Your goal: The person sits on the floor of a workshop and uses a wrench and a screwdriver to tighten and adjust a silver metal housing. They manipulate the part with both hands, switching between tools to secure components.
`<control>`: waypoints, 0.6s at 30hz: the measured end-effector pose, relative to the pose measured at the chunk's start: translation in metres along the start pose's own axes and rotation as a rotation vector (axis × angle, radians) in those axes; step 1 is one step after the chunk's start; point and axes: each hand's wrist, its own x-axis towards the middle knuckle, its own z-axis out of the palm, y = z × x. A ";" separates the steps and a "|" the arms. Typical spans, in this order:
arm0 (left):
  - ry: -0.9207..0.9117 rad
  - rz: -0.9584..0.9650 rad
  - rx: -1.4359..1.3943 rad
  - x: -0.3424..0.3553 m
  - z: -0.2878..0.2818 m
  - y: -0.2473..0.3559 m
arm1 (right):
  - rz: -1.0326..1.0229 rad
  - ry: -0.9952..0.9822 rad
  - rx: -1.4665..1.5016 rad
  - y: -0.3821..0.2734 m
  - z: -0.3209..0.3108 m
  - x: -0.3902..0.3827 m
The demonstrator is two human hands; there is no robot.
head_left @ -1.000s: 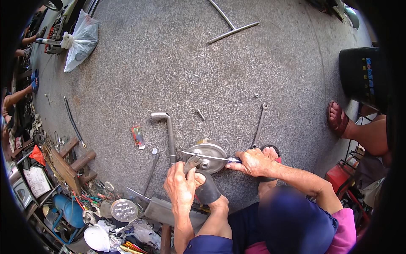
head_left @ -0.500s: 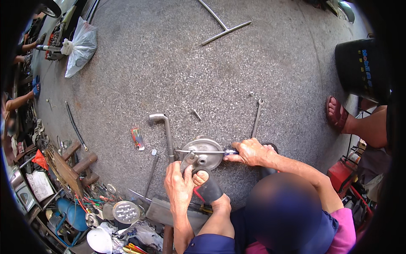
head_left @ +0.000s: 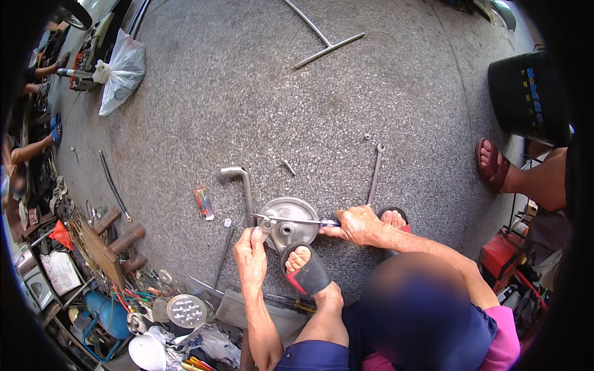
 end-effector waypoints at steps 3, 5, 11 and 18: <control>-0.055 -0.041 0.137 0.003 -0.007 0.014 | 0.009 -0.008 0.001 0.001 0.001 0.001; -0.017 -0.010 0.023 0.002 -0.002 0.001 | 0.006 -0.006 0.001 0.000 0.003 0.001; -0.027 0.064 -0.133 0.005 0.001 -0.006 | 0.031 -0.012 0.009 0.001 0.003 0.001; 0.145 0.124 0.004 0.002 0.010 -0.011 | 0.041 -0.012 0.008 0.000 0.009 -0.002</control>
